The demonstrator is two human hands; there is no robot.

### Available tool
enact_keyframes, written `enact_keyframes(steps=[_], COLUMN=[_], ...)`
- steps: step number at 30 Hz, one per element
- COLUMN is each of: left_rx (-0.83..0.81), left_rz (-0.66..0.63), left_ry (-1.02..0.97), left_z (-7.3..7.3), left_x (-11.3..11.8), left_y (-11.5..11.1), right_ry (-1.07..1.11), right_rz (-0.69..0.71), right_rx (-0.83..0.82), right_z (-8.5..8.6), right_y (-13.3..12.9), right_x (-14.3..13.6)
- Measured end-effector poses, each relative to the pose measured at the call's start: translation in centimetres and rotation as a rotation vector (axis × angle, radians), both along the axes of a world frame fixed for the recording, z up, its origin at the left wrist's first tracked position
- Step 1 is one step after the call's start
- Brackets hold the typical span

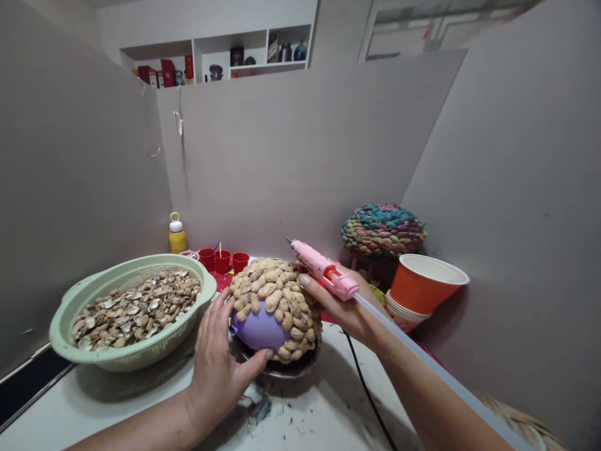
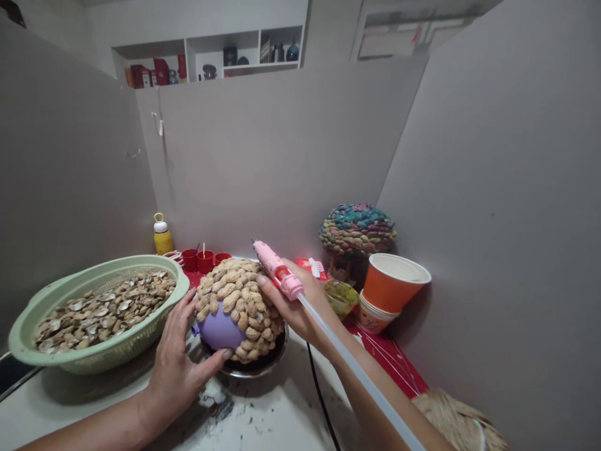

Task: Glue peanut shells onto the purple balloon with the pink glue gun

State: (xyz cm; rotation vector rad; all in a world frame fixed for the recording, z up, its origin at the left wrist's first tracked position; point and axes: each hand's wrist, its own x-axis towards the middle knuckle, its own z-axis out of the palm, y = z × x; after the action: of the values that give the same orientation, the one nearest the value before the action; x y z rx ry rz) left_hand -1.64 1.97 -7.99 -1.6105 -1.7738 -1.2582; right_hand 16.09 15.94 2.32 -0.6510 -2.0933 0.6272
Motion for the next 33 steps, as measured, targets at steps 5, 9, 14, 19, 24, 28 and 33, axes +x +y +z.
enact_keyframes(steps=[5,9,14,19,24,28,33], left_rx=[-0.039,-0.067,-0.077,-0.081,-0.117,-0.132,-0.147], left_rz=[0.018,0.019,-0.001,-0.016,-0.052,-0.06,-0.052], left_ry=[0.0,-0.008,-0.021,-0.016,0.004,0.005,-0.005], left_z=[-0.7,-1.2,-1.4,-1.6,-1.7,-1.7,-1.4], left_x=[-0.3,-0.5,-0.5,-0.7,-0.9,-1.1,-1.0], left_y=[0.3,0.4,0.4,0.2,-0.3,-0.5,-0.7], right_ry=[-0.033,-0.047,-0.065,-0.071,-0.067,-0.055,-0.062], right_rz=[0.011,0.031,-0.014,0.027,0.026,0.046,0.024], right_rx=[0.083,0.066,0.067,0.047,-0.006,-0.071,-0.1], right_z=[-0.2,-0.9,-1.0,-1.1,-1.0,-0.6,0.1], right_y=[0.1,0.9,1.2,1.4,1.6,1.5,1.5], right_x=[-0.2,-0.4,-0.2,-0.3,-0.1,0.2,0.6])
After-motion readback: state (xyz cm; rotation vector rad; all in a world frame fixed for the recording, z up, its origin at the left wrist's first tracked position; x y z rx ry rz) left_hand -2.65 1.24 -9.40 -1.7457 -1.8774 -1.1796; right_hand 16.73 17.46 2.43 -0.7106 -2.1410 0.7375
